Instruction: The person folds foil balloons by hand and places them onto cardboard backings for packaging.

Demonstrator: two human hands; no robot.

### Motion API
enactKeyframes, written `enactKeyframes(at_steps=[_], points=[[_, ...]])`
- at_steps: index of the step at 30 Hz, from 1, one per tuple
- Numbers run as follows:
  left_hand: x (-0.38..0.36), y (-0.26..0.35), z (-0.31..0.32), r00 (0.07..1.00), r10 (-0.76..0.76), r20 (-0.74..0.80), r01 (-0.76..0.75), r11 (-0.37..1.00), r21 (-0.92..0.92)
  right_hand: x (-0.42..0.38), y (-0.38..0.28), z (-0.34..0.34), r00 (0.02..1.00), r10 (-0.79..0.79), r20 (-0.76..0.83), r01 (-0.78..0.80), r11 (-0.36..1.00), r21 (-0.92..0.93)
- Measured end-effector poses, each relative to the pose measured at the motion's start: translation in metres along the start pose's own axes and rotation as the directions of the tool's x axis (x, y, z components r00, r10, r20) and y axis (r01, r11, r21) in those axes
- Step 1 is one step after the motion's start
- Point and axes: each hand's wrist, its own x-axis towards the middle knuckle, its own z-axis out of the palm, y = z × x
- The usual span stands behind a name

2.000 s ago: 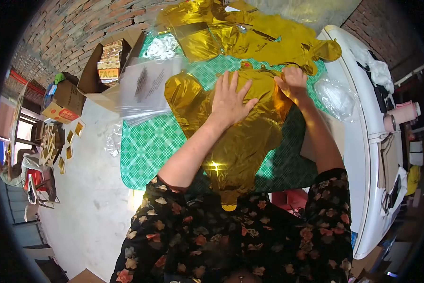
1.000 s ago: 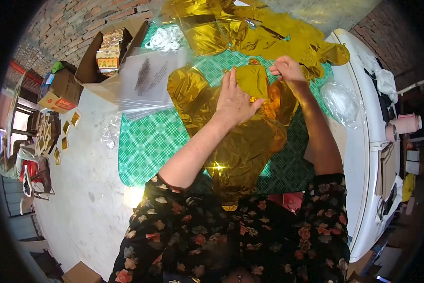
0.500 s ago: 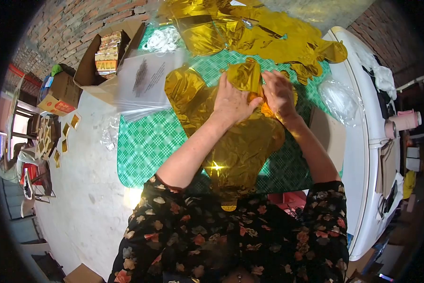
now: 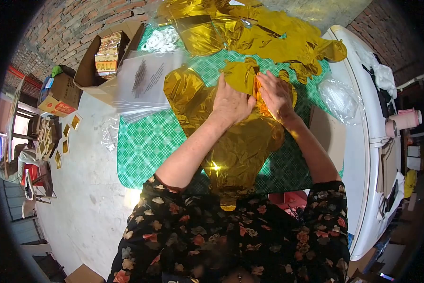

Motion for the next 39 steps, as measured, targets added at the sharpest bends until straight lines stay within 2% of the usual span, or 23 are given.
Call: enactKeyframes(at_steps=[5, 8, 11, 17, 20, 23, 26, 29, 30, 32, 33, 34, 36, 37, 38, 39], points=[[0.000, -0.001, 0.001, 1.000, 0.014, -0.006, -0.014, 1.000, -0.001, -0.005, 0.000, 0.000, 0.999, 0.001, 0.034, -0.002, 1.000, 0.014], [-0.001, -0.001, 0.002, 0.999, 0.020, -0.025, -0.020, 1.000, -0.006, -0.005, -0.004, 0.000, 0.996, 0.041, 0.083, -0.040, 0.999, -0.018], [0.000, 0.000, 0.001, 1.000, 0.020, -0.009, -0.020, 1.000, 0.021, -0.005, -0.005, -0.002, 0.992, 0.023, 0.121, -0.012, 0.995, -0.094], [-0.001, -0.001, 0.003, 0.998, 0.034, -0.049, -0.035, 0.999, -0.002, -0.004, -0.012, -0.002, 0.985, 0.087, 0.148, -0.067, 0.988, -0.138], [-0.001, -0.002, 0.009, 0.997, 0.030, -0.066, -0.029, 0.999, 0.020, -0.007, -0.010, 0.001, 0.990, 0.058, 0.127, -0.035, 0.984, -0.175], [0.003, -0.005, 0.008, 1.000, -0.002, -0.023, 0.002, 1.000, -0.018, -0.009, -0.010, 0.003, 0.990, 0.087, 0.113, -0.070, 0.987, -0.142], [0.009, -0.016, -0.013, 0.966, -0.127, -0.227, 0.112, 0.991, -0.077, -0.011, -0.010, 0.002, 0.988, 0.090, 0.125, -0.072, 0.987, -0.142], [0.017, -0.027, -0.054, 0.885, -0.152, -0.440, 0.102, 0.986, -0.135, -0.010, -0.011, 0.002, 0.984, 0.082, 0.155, -0.052, 0.980, -0.191], [0.020, -0.025, -0.066, 0.853, -0.120, -0.508, 0.056, 0.989, -0.139, -0.010, -0.011, 0.001, 0.979, 0.096, 0.178, -0.061, 0.979, -0.194], [0.023, -0.017, -0.067, 0.887, 0.010, -0.463, -0.068, 0.992, -0.109, -0.009, -0.011, 0.000, 0.967, 0.123, 0.224, -0.077, 0.976, -0.203], [0.027, -0.010, -0.065, 0.895, 0.075, -0.439, -0.131, 0.987, -0.098, -0.019, -0.005, 0.018, 0.958, 0.238, 0.159, -0.267, 0.944, 0.195], [0.024, -0.002, -0.058, 0.920, 0.126, -0.372, -0.169, 0.982, -0.086, -0.037, 0.006, 0.051, 0.920, 0.364, 0.145, -0.378, 0.732, 0.566], [0.022, 0.001, -0.023, 0.944, 0.174, -0.281, -0.208, 0.974, -0.095, -0.040, 0.012, 0.055, 0.937, 0.344, 0.063, -0.314, 0.749, 0.583], [0.020, 0.000, -0.006, 0.952, 0.199, -0.234, -0.227, 0.969, -0.100, -0.029, 0.006, 0.030, 0.986, 0.165, 0.009, -0.163, 0.963, 0.216], [0.016, -0.003, 0.005, 0.975, 0.169, -0.147, -0.180, 0.982, -0.061, -0.019, 0.001, 0.010, 0.999, -0.026, 0.032, 0.031, 0.982, -0.188], [0.012, -0.006, 0.010, 0.979, 0.162, -0.122, -0.166, 0.986, -0.030, -0.014, -0.003, 0.003, 0.999, -0.008, 0.047, 0.017, 0.982, -0.187]])
